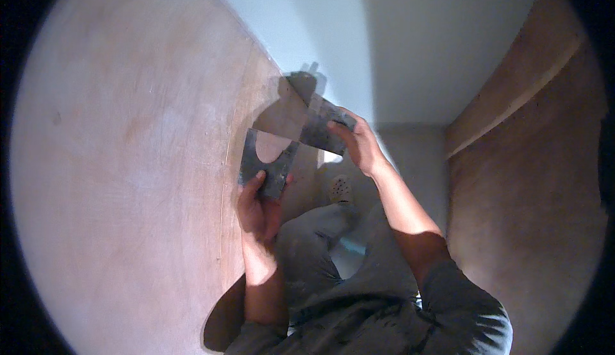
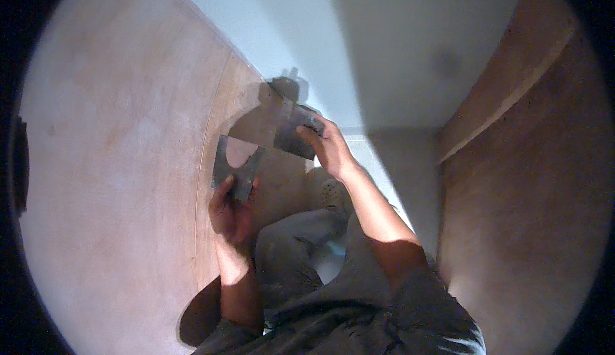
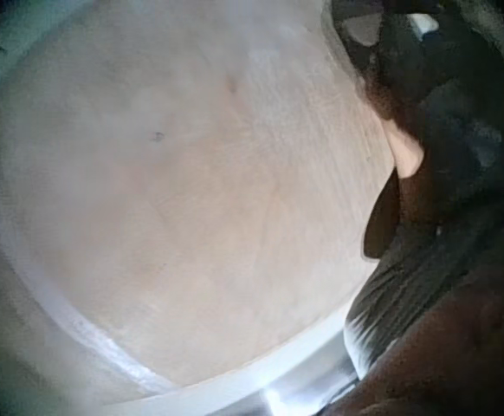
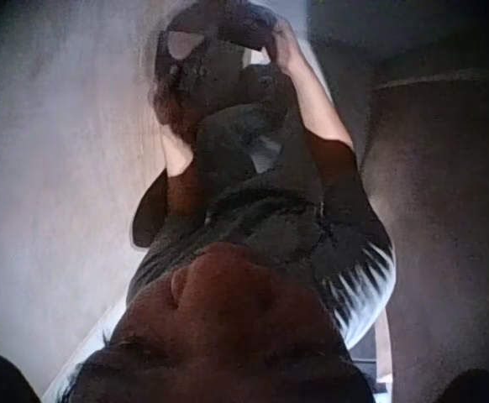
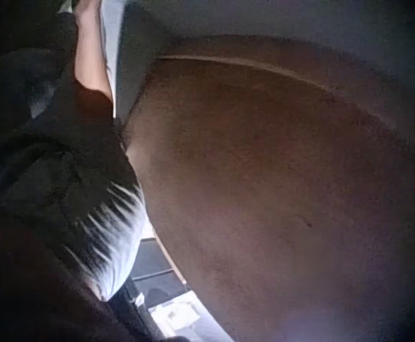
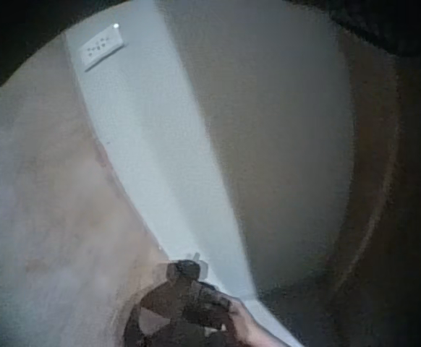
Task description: The person sits on the floor and uses a putty knife to scoop white compound from a container. They then apply the compound to the edge of a wooden panel on the wall, smoothing it out with the tool.
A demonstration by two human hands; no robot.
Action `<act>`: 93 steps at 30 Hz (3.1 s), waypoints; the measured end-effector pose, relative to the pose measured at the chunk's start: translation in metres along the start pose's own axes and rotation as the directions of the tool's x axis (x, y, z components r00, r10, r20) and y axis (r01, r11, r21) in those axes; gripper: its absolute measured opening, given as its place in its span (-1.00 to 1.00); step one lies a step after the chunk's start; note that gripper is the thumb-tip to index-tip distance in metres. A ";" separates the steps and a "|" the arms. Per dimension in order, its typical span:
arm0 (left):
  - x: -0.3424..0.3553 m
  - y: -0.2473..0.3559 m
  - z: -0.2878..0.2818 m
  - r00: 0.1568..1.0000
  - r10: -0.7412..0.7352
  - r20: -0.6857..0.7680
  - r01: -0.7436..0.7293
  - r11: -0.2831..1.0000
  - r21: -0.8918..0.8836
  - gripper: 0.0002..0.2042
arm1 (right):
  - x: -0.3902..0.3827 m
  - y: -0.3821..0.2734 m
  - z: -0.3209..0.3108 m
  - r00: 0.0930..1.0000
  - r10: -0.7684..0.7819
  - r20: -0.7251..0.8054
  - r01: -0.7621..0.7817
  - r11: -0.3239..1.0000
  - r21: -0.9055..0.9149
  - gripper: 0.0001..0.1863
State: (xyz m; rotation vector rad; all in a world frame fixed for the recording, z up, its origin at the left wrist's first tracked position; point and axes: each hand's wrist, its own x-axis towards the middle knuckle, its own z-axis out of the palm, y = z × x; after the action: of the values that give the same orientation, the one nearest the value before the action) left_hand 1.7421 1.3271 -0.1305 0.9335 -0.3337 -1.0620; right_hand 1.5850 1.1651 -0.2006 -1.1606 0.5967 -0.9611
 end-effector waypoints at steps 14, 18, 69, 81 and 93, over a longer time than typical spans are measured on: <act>-0.024 -0.035 -0.001 0.772 0.470 0.428 -0.617 0.390 0.684 -0.41 | -0.100 -0.043 0.019 0.848 0.209 0.487 -0.529 0.392 0.753 -0.77; -0.021 -0.035 -0.008 0.705 0.448 0.550 -0.708 0.407 0.577 -0.53 | -0.094 -0.049 0.013 0.841 0.196 0.505 -0.540 0.375 0.754 -0.78; -0.061 -0.109 -0.032 0.904 0.405 0.138 -0.231 0.192 0.954 -0.81 | 0.148 0.108 0.053 0.887 -0.445 -0.124 0.332 0.800 -0.500 -0.24; -0.064 -0.102 -0.021 0.935 0.342 0.097 -0.157 0.153 0.976 -0.73 | 0.131 0.117 0.053 0.855 -0.501 -0.132 0.389 0.789 -0.475 -0.21; -0.023 -0.085 0.001 0.986 0.045 -0.162 -0.043 0.999 0.015 -0.72 | 0.077 0.039 -0.037 0.964 0.104 0.244 -0.103 0.995 -0.016 -0.54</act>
State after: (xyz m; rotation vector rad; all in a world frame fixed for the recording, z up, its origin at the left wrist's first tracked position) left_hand 1.6796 1.3318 -0.1928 1.0117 -0.2241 -0.9376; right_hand 1.6046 1.0839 -0.2436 -1.2165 0.4553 -0.7148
